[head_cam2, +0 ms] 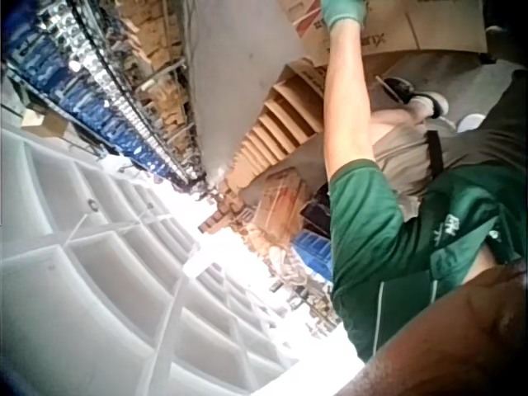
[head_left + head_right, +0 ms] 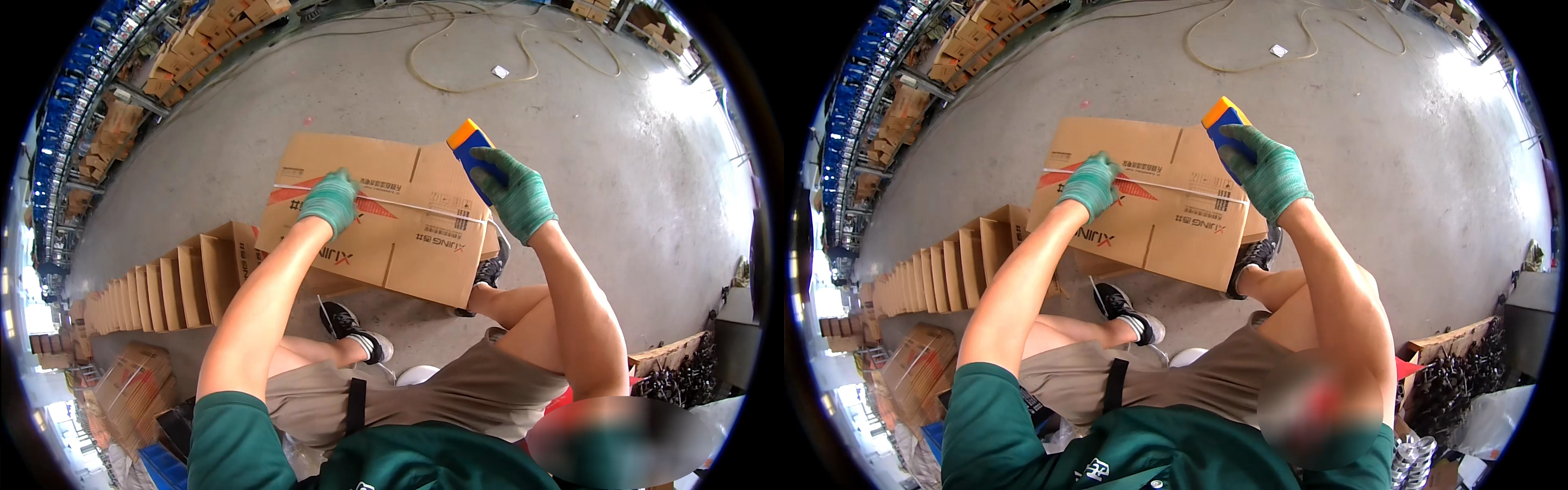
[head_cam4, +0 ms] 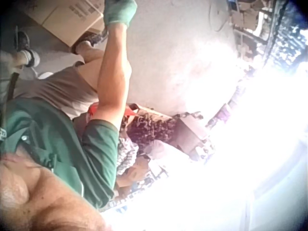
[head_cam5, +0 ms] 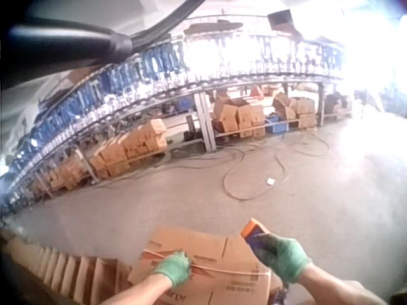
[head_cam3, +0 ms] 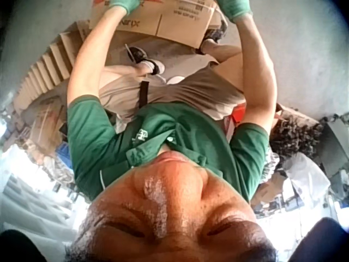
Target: The person repeatedly assembles and seals cardboard boxes using a handheld tape dispenser. They fold the flaps of each box, apply tape to the seams, and then move the sealed box aside to begin the process with a new one.
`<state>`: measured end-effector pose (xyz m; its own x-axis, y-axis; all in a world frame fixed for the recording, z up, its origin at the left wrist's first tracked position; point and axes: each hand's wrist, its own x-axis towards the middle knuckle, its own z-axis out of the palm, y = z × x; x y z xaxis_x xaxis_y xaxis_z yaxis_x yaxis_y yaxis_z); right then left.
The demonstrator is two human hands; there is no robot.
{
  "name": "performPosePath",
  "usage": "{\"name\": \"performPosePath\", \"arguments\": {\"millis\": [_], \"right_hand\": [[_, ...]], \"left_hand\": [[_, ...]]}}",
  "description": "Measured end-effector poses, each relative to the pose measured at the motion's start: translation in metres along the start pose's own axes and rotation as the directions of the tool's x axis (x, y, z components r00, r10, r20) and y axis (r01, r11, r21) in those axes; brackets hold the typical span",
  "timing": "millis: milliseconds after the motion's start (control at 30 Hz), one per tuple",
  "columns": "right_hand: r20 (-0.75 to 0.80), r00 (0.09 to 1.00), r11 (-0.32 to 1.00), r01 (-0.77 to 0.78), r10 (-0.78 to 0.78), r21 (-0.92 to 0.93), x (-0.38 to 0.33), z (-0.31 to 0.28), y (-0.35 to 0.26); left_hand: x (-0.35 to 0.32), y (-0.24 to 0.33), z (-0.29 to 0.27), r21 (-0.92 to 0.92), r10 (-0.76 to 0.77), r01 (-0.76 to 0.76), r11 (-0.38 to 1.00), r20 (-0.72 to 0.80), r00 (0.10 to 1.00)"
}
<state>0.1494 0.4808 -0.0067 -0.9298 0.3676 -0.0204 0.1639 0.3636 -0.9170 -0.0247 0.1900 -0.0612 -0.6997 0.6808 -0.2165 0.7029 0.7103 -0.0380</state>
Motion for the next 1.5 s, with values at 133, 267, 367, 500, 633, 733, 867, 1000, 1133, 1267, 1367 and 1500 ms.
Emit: {"name": "performPosePath", "arguments": {"millis": [133, 267, 367, 500, 633, 733, 867, 1000, 1133, 1267, 1367, 1500], "right_hand": [[0.014, 1.000, 1.000, -0.003, 0.003, -0.004, -0.003, 0.001, -0.011], [0.036, 0.999, 0.998, 0.004, -0.002, -0.061, -0.005, 0.002, -0.027], [0.035, 0.999, 0.996, 0.006, -0.003, -0.088, 0.000, 0.001, -0.022], [0.022, 0.999, 0.997, 0.039, -0.037, -0.062, 0.006, 0.000, -0.017], [0.007, 0.999, 0.996, 0.039, -0.038, -0.085, 0.013, -0.003, -0.028], [-0.060, 0.996, 0.995, 0.063, -0.068, -0.078, 0.019, -0.005, -0.020], [-0.165, 0.969, 0.972, 0.154, -0.184, -0.178, 0.022, -0.012, -0.037], [-0.222, 0.959, 0.983, 0.182, -0.174, 0.019, 0.014, -0.014, -0.050], [-0.211, 0.968, 0.986, 0.153, -0.137, 0.063, 0.011, -0.012, -0.040], [-0.119, 0.988, 0.993, 0.107, -0.100, 0.048, 0.006, -0.013, -0.042], [-0.043, 0.975, 0.973, 0.214, -0.219, -0.089, 0.006, -0.008, -0.043], [0.205, 0.964, 0.955, 0.210, -0.168, -0.209, -0.005, 0.010, -0.072]], "left_hand": [[0.006, -0.001, -0.006, 0.239, 0.357, -0.350, 0.906, 0.016, 0.934], [0.017, 0.009, -0.012, 0.363, 0.356, -0.406, 0.839, 0.198, 0.913], [0.028, 0.022, -0.026, 0.192, 0.216, -0.281, 0.940, 0.299, 0.929], [0.011, 0.004, -0.022, -0.231, 0.038, 0.063, 0.971, 0.407, 0.913], [-0.001, 0.009, -0.035, -0.373, 0.249, -0.078, 0.924, 0.435, 0.865], [0.027, 0.033, -0.064, -0.404, 0.092, 0.110, 0.908, 0.447, 0.890], [0.030, 0.032, -0.079, -0.491, 0.078, 0.089, 0.867, 0.309, 0.948], [0.035, 0.049, -0.086, -0.257, 0.202, -0.103, 0.961, 0.396, 0.896], [0.040, 0.046, -0.050, -0.139, 0.150, -0.098, 0.985, 0.439, 0.886], [0.022, 0.011, 0.001, -0.390, 0.101, -0.007, 0.921, 0.220, 0.970], [-0.008, -0.006, 0.044, -0.753, -0.066, 0.121, 0.647, 0.103, 0.992], [-0.014, 0.002, 0.075, -0.953, -0.239, 0.083, 0.291, 0.012, 0.971]]}}
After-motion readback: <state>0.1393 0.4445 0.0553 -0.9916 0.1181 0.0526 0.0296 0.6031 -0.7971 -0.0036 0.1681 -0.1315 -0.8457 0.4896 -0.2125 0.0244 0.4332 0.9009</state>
